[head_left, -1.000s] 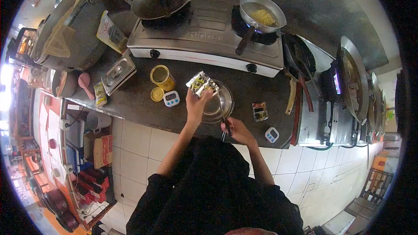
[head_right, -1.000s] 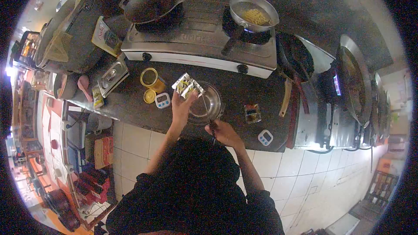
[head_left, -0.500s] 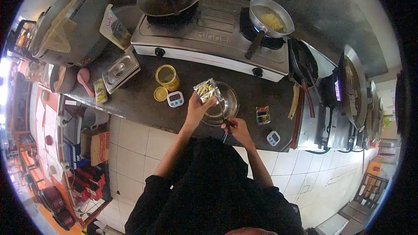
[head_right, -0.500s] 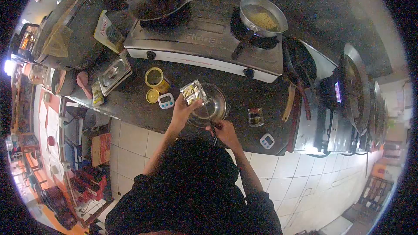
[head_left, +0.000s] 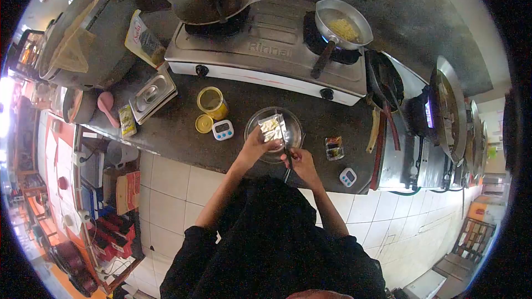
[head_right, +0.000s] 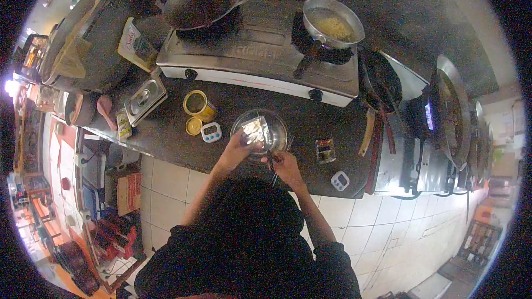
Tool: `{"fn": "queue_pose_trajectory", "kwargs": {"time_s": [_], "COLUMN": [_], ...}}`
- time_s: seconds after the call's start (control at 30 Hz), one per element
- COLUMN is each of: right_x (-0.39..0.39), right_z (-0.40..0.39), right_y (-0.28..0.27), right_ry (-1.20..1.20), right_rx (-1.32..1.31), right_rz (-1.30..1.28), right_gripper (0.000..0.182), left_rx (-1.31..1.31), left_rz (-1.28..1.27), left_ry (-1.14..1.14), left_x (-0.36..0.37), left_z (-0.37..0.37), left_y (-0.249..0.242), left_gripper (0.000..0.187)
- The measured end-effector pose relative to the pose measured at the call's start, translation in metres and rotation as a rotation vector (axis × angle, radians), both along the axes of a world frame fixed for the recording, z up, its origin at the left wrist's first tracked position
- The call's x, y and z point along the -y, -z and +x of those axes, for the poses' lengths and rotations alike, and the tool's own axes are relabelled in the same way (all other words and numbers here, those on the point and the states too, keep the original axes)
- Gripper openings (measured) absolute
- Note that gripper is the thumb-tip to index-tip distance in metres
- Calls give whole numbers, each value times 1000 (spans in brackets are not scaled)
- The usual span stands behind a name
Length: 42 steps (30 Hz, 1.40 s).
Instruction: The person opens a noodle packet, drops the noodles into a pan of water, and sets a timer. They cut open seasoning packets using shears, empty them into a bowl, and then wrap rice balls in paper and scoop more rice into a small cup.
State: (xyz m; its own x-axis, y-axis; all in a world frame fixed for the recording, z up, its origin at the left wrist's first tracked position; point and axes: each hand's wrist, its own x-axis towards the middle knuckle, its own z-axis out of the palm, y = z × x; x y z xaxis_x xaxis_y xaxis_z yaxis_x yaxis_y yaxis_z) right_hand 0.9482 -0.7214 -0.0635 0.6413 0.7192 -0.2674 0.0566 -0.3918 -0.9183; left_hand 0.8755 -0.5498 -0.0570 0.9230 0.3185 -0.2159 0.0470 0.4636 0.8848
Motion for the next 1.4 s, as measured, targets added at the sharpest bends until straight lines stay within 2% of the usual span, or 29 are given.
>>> {"fn": "queue_pose_trajectory", "kwargs": {"time_s": [0.03, 0.13, 0.17, 0.23, 0.3, 0.37, 0.4, 0.47, 0.53, 0.63, 0.7, 0.73, 0.83, 0.93, 1.03, 1.07, 1.17, 1.27, 1.37, 1.4], "right_x": [1, 7, 15, 24, 42, 45, 42, 28, -4, -29, -36, -39, -39, -41, -44, -41, -43, -36, -22, -18], "right_z": [2, 11, 14, 22, 38, 44, 46, 47, 37, 33, 30, 29, 30, 38, 50, 55, 61, 71, 87, 90], "right_y": [2, 14, 13, -25, -35, -50, -61, -63, -43, -2, -15, -23, -26, -13, -11, 0, -9, -15, -11, -10], "right_ry": [6, -160, -200, -277, -439, -429, -338, -156, 26, 195, 177, 168, 152, 108, 105, 99, 142, 198, 135, 74], "right_rx": [63, 239, 112, -140, -167, -232, -285, -152, 223, 310, 217, 171, 270, 528, 572, 738, 648, 729, 751, 653], "right_rz": [-29, -77, -9, 127, -98, -251, -289, -289, -209, 78, 58, 45, -34, -69, -207, -110, -192, -236, -207, -177], "right_gripper": [7, 31, 41, 60, 33, 26, 26, 25, 25, 18, 21, 23, 27, 28, 31, 31, 30, 27, 24, 24], "left_rx": [11, 24, 17, 18, 37, -1, -22, 52, 88, 81, 73, 54, -55, -274, -59, -13, -112, -240, -256, -250], "left_rz": [-87, -306, -345, -377, -363, -317, -295, -207, -137, -19, 106, 41, -65, 510, 1092, 1135, 1146, 1179, 1258, 1283], "left_ry": [-5, -3, 9, 22, 21, -2, -12, 44, 96, 152, 178, 186, 54, -100, -247, -238, -191, -122, -93, -66], "left_x": [0, 1, 0, -4, -6, -7, -7, -9, -9, -10, -14, -15, -12, -6, -4, -2, -1, -6, -10, -11], "left_z": [0, -1, -3, -3, -3, -5, -6, -5, -3, -4, -7, -7, -4, 2, 11, 11, 8, 2, -3, -4], "left_y": [-1, 0, 4, 8, 9, 2, -1, 13, 17, 4, -2, 2, -2, -26, 4, 7, 12, 7, 9, 11], "left_gripper": [46, 43, 43, 42, 42, 42, 42, 42, 43, 46, 48, 51, 41, 28, 19, 19, 20, 24, 25, 25]}}
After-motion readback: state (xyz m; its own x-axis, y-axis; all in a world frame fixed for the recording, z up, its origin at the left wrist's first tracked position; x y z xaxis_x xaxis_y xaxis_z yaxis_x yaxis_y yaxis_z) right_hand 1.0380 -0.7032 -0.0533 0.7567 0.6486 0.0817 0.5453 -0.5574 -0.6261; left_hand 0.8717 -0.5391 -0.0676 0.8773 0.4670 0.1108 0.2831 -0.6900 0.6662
